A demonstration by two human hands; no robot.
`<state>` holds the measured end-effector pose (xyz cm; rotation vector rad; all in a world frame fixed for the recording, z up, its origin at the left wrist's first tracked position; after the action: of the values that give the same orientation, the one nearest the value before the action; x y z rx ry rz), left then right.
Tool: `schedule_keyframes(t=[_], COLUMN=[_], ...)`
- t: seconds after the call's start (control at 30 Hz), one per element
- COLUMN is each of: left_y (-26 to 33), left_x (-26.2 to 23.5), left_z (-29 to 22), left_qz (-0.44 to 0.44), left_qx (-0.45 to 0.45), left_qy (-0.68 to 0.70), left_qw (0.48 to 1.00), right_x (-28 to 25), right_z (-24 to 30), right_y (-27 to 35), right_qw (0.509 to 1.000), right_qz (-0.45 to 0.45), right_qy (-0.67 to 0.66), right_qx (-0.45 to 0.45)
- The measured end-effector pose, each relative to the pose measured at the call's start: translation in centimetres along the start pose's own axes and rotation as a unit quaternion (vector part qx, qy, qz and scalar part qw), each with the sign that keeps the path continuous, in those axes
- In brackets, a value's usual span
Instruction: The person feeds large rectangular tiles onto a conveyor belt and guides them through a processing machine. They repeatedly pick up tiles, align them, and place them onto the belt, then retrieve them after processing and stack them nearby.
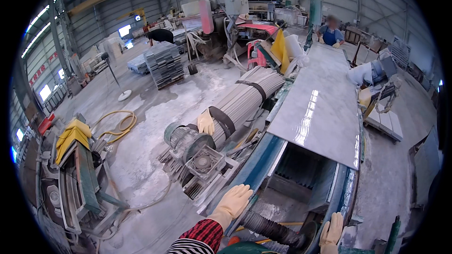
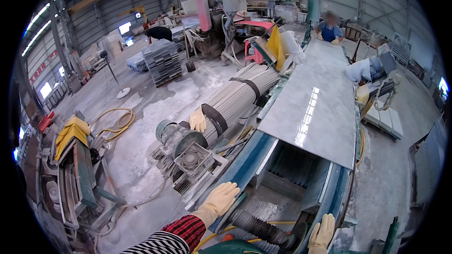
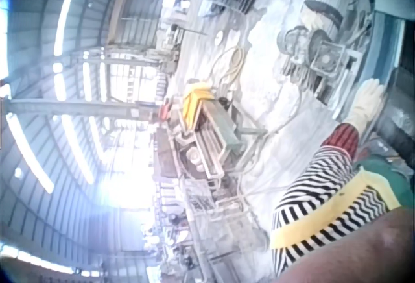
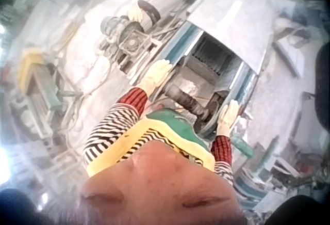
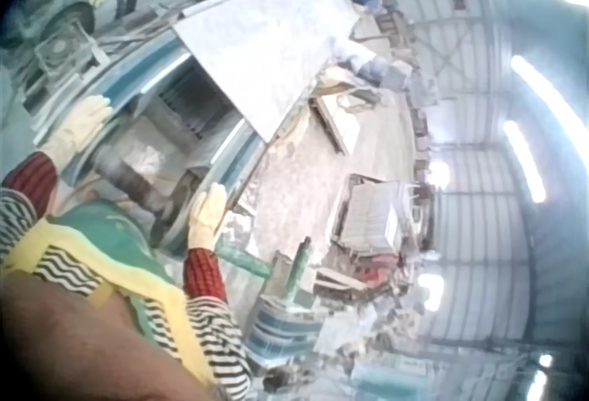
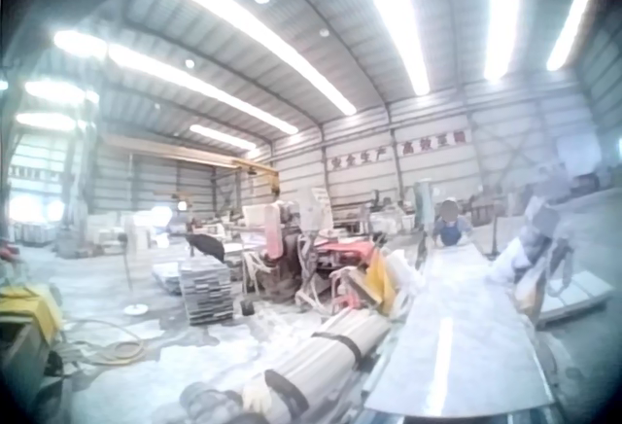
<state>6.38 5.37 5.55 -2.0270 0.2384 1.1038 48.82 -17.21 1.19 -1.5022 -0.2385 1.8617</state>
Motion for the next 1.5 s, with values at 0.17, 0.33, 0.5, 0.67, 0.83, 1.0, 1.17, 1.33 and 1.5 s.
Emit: schedule_keyframes(t=[0.17,0.33,0.5,0.67,0.83,1.0,1.17,1.33,1.5], left_y=[-0.1,-0.2,-0.5,0.7,0.4,0.5,0.9,1.3,1.3], left_x=[-0.3,-0.2,0.0,0.5,0.5,0.2,0.1,0.0,0.2], left_z=[-0.3,-0.5,-0.7,0.0,-0.5,-0.6,-0.5,-0.5,-0.6], left_qz=[0.006,0.004,0.038,0.033,0.024,0.031,0.02,0.01,0.038], left_qx=[-0.004,0.006,-0.015,-0.017,-0.002,-0.001,0.009,0.015,0.0], left_qy=[0.0,-0.026,-0.007,-0.015,-0.005,-0.007,-0.017,-0.03,-0.03], left_qw=[1.0,1.0,0.999,0.999,1.0,1.0,1.0,0.999,0.999], right_x=[-0.6,-3.0,-5.1,-5.1,-5.5,-5.5,-5.6,-6.3,-6.3], right_z=[0.6,3.0,4.2,4.8,4.4,4.5,4.9,5.4,5.3], right_y=[-0.9,-3.2,-4.5,-5.9,-5.6,-5.2,-5.1,-5.3,-5.0], right_qw=[0.999,0.997,0.997,0.997,0.997,0.996,0.996,0.995,0.994], right_qz=[0.005,0.013,-0.011,0.011,-0.005,-0.032,-0.035,-0.034,-0.054], right_qy=[-0.02,-0.051,-0.068,-0.075,-0.079,-0.073,-0.074,-0.09,-0.081], right_qx=[-0.05,-0.052,-0.035,-0.02,-0.01,-0.032,-0.035,-0.035,-0.044])
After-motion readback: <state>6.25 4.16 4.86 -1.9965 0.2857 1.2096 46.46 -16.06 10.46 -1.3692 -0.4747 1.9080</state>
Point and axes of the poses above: each hand's wrist, its own y-axis away from the middle knuckle, its own x-axis out of the palm, z = x × y, the point moved 9 cm from there along -y, towards the middle knuckle, and after that the axes turned 15 degrees about -z, right-handed, at the moved point
